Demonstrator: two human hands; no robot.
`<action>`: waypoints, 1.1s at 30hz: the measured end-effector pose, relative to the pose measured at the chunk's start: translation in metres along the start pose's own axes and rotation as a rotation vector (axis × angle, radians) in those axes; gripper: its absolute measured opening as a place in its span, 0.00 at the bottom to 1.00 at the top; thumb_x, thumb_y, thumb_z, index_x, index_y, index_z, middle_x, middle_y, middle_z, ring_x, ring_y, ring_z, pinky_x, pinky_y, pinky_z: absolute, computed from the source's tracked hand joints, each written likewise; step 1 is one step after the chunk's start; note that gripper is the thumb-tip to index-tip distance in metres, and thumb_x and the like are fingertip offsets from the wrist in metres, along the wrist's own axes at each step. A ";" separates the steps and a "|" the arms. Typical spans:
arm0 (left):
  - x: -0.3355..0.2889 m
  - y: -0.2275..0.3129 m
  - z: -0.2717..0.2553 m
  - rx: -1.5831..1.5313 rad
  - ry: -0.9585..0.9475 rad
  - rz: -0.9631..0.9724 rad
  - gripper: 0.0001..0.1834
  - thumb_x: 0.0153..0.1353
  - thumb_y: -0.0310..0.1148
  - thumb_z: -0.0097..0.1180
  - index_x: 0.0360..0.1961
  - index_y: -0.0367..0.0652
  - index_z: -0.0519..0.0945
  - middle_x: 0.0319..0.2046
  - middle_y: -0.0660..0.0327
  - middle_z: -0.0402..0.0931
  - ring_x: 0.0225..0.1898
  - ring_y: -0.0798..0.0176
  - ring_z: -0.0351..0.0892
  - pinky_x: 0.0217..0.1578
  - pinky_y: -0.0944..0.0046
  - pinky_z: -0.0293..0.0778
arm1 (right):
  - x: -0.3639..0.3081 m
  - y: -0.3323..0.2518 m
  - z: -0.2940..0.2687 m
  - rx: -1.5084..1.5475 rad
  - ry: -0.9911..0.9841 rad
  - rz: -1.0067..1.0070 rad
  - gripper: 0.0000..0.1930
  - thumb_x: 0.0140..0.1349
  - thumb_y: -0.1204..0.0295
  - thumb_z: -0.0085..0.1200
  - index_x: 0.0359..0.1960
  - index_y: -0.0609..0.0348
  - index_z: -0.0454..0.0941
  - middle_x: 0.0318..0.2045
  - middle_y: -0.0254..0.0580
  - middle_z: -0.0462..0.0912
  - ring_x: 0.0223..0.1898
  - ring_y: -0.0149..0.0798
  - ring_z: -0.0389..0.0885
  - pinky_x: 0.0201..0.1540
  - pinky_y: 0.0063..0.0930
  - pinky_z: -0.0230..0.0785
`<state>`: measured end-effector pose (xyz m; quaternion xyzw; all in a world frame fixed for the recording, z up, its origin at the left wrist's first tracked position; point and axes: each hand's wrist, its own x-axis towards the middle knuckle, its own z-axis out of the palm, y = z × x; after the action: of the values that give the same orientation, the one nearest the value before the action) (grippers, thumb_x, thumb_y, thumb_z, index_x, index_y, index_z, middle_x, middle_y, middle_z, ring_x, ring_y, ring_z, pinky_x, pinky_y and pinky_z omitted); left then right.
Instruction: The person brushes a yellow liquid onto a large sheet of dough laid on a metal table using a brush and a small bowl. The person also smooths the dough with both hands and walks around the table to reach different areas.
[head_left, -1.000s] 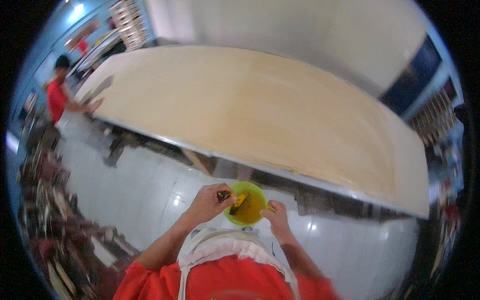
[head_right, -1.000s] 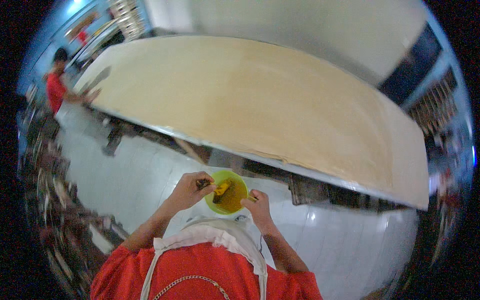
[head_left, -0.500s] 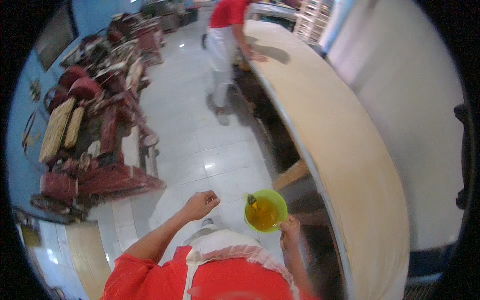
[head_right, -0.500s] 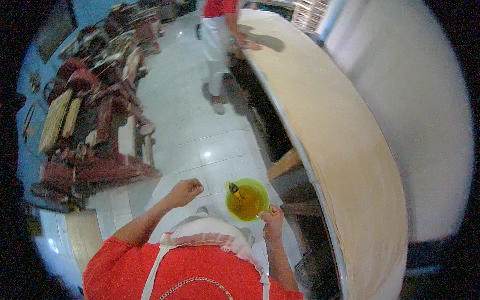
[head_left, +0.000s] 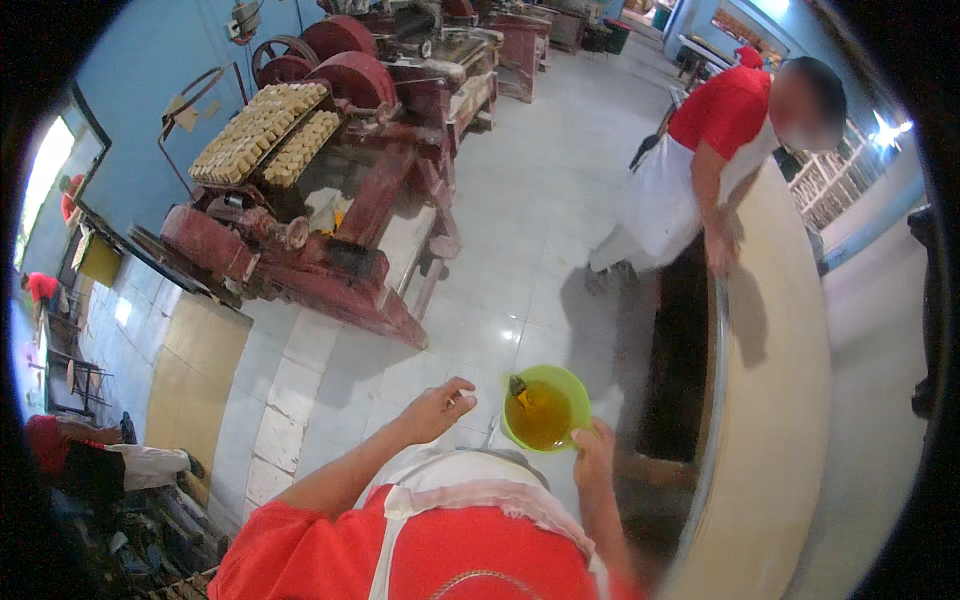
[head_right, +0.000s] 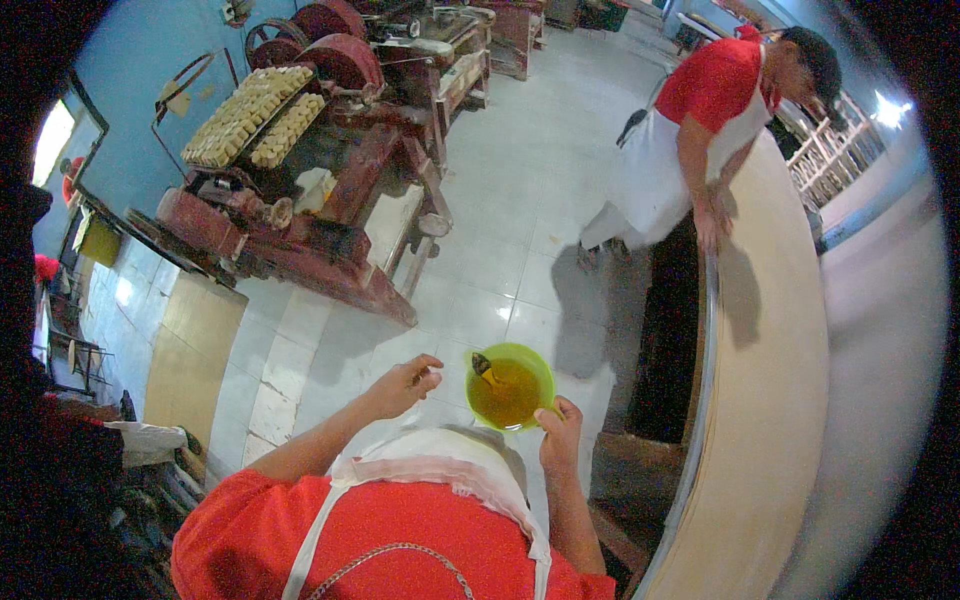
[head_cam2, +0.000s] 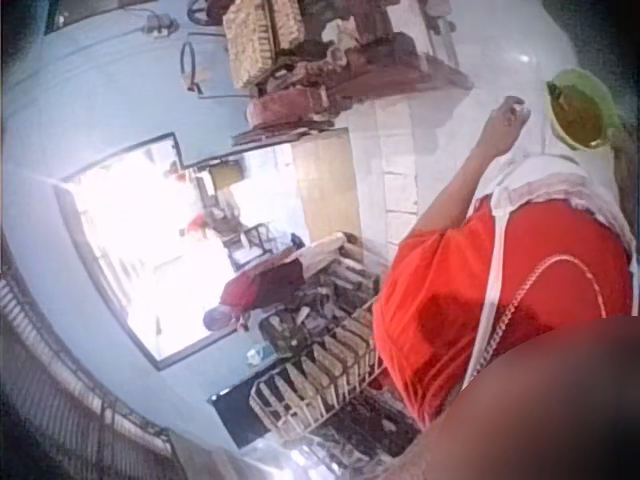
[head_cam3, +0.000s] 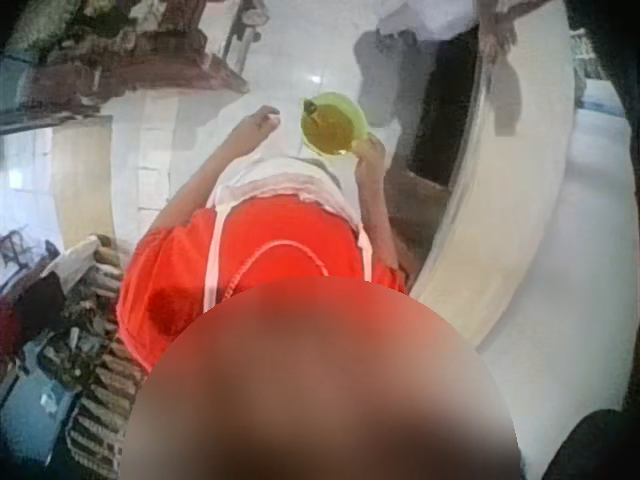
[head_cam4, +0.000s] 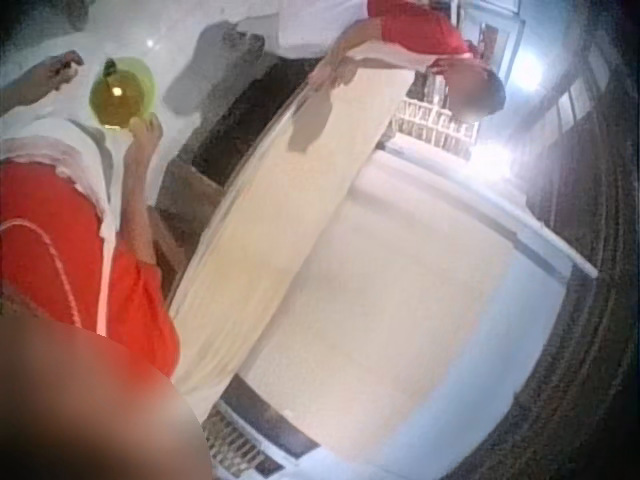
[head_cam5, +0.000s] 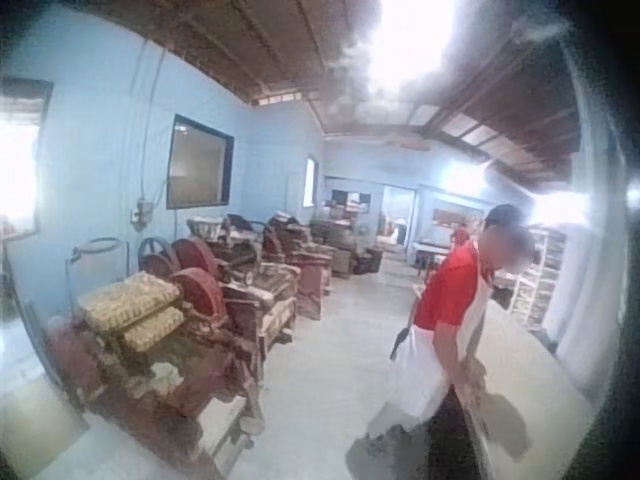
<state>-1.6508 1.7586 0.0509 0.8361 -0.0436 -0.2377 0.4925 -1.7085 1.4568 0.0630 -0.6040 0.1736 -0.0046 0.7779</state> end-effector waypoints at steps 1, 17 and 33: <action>0.014 0.008 -0.006 -0.085 0.030 0.075 0.21 0.70 0.44 0.53 0.55 0.41 0.75 0.29 0.53 0.79 0.33 0.58 0.80 0.39 0.59 0.76 | 0.023 0.000 0.004 -0.010 0.000 0.010 0.06 0.48 0.74 0.58 0.20 0.56 0.72 0.21 0.24 0.69 0.24 0.22 0.62 0.30 0.22 0.55; 0.330 0.173 -0.066 0.377 0.447 0.242 0.14 0.57 0.36 0.68 0.38 0.42 0.77 0.32 0.55 0.75 0.29 0.52 0.76 0.32 0.53 0.73 | 0.371 -0.090 0.015 -0.332 -0.171 -0.071 0.18 0.48 0.72 0.63 0.16 0.53 0.61 0.17 0.23 0.61 0.23 0.22 0.59 0.25 0.27 0.54; 0.724 0.315 -0.131 0.474 -0.096 0.951 0.13 0.51 0.36 0.69 0.32 0.41 0.78 0.34 0.53 0.75 0.41 0.45 0.75 0.41 0.50 0.74 | 0.653 -0.149 0.039 -0.097 0.376 -0.072 0.14 0.47 0.76 0.62 0.17 0.50 0.66 0.19 0.23 0.66 0.23 0.22 0.61 0.27 0.23 0.54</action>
<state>-0.9029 1.4807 0.1133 0.8005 -0.4927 -0.0100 0.3410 -1.0540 1.3114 0.0384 -0.6352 0.2942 -0.1366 0.7010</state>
